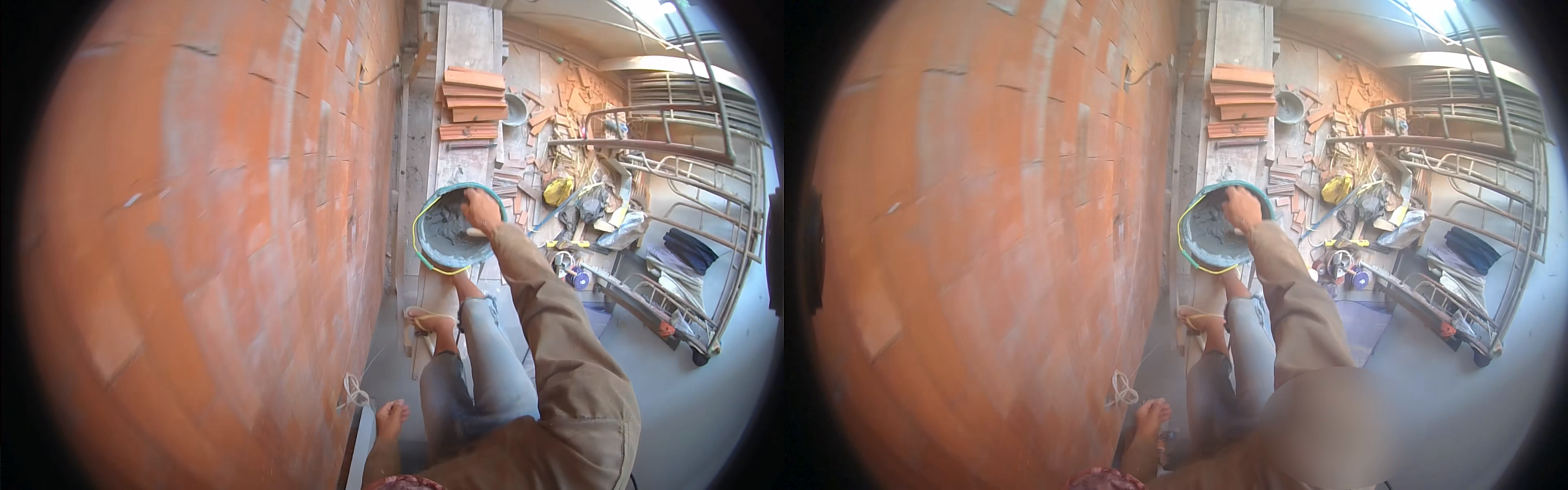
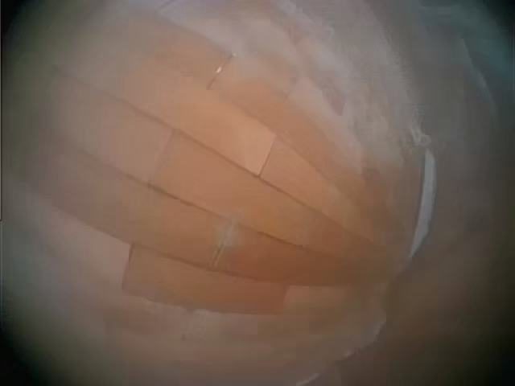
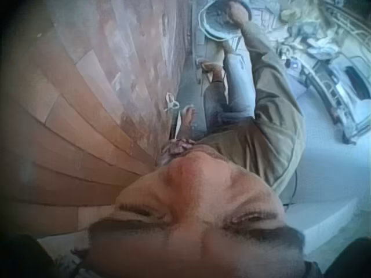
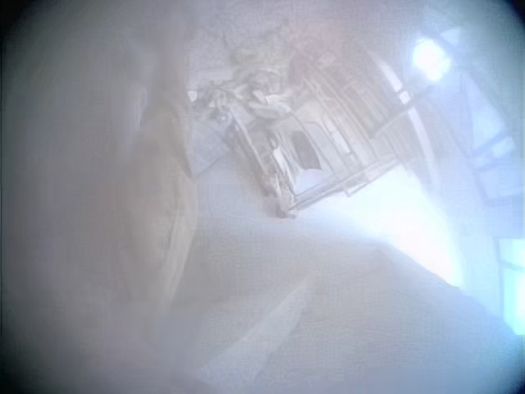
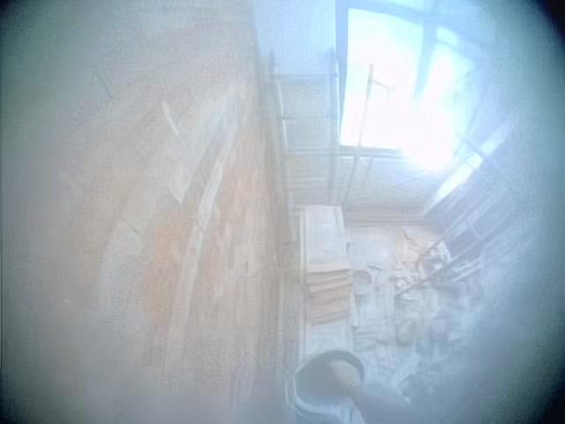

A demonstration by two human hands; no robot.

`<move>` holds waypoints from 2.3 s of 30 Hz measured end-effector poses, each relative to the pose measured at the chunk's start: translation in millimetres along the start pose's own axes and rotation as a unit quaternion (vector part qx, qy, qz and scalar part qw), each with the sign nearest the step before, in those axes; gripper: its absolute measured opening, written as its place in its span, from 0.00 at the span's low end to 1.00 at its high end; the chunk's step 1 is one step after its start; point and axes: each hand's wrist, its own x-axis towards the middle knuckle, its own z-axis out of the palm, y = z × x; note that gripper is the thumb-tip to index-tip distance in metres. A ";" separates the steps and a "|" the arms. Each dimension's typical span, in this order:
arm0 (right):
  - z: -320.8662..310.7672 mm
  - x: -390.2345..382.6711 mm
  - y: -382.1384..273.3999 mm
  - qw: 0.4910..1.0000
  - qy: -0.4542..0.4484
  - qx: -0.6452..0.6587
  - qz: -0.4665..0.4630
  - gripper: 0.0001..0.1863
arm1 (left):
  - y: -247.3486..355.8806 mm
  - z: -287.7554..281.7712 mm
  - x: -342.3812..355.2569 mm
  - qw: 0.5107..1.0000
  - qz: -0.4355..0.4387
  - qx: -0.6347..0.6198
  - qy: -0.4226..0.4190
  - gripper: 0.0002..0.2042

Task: The person applies cement to the back of rectangular terracotta tiles using a trowel and places them onto a curved wall surface. They repeatedly pick up tiles, apply adhesive, and press the tiles into place to form a continuous pattern.

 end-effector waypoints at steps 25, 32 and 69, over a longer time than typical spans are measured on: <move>153.4 325.1 114.6 0.909 0.048 -0.362 -0.201 0.13 | 115.7 148.4 238.3 0.977 0.164 0.135 -0.006 0.19; 45.9 243.9 82.6 0.944 0.200 -0.056 -0.257 0.22 | 256.7 262.2 309.3 0.968 0.208 0.136 0.028 0.33; -89.7 -216.7 98.9 0.877 0.315 0.172 0.321 0.35 | 419.9 441.3 186.5 0.928 0.271 0.129 -0.222 0.18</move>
